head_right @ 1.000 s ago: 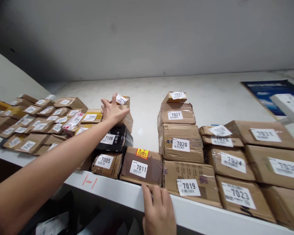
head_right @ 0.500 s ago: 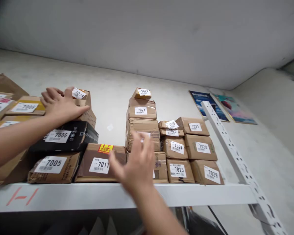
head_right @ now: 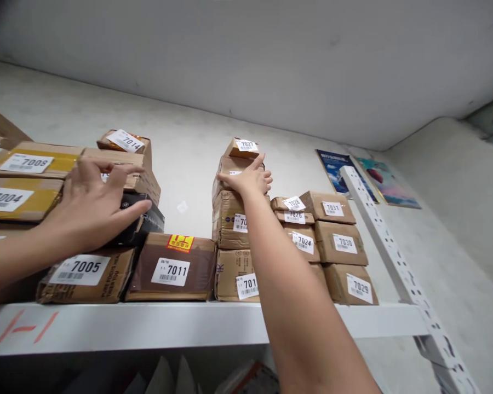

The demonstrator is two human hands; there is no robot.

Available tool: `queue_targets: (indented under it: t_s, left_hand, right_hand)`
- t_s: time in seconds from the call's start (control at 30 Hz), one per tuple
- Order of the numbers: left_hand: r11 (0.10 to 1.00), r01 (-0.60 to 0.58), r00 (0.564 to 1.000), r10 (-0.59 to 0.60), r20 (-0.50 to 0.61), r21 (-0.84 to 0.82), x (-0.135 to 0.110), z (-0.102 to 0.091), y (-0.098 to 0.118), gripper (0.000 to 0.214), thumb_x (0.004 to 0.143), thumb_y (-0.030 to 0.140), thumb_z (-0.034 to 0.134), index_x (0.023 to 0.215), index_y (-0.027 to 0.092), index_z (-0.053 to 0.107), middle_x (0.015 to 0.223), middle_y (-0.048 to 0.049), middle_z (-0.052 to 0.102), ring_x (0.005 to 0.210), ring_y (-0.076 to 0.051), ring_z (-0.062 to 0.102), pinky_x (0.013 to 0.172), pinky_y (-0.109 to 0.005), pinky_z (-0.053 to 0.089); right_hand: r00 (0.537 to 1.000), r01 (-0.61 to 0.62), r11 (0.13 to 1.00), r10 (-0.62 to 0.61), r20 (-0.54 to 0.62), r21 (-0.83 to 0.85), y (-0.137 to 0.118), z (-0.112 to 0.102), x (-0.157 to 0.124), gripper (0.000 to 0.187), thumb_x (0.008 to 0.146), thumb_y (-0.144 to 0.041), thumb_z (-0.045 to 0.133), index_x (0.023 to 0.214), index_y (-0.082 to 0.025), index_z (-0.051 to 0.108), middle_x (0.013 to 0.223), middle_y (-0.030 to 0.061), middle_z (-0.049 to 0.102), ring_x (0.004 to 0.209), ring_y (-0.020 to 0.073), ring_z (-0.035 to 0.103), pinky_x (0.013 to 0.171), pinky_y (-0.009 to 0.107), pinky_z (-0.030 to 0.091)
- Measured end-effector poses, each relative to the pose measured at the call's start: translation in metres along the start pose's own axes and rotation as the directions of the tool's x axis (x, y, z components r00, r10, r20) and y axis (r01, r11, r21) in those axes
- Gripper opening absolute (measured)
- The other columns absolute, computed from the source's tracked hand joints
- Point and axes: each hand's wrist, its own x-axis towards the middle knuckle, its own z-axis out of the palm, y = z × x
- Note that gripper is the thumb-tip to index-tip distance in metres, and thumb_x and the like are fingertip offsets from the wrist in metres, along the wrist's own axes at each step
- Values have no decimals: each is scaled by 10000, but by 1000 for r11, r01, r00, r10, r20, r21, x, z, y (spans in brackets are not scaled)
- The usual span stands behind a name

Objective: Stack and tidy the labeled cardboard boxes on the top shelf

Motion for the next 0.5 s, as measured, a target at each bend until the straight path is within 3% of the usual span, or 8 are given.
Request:
queue_targets:
  t_s: [0.2,0.37,0.5]
  left_hand:
    - [993,-119,992,119,-36,-4,-13,1,-12,539,786,508,389,1262,258,361,1104,-98,262,1153,-365,327,1032,-569,270]
    - [995,-84,994,80,-75,-49,-6,-5,-18,548,786,497,428,1279,275,339,1126,-96,274,1191,-363,309,1048,-548,271]
    - [989,-64,995,52,-89,-136,15,-11,-14,563,781,453,466,1292,247,350,1132,-97,309,1222,-342,311,1067,-513,255]
  right_hand:
    - [985,-44,995,58,-161,90,-23,2,-4,1331,413,-620,712,1439,-154,4,1243,273,394,1140,424,395,903,515,316]
    - [989,-22,967,58,-135,255,-58,5,-22,1326,375,-618,721,1433,-177,53,1243,275,393,1136,439,375,908,544,274]
    - [987,63,947,-11,-163,314,-87,15,-49,1354,338,-566,765,1428,-157,75,1229,274,394,1126,463,361,914,585,226]
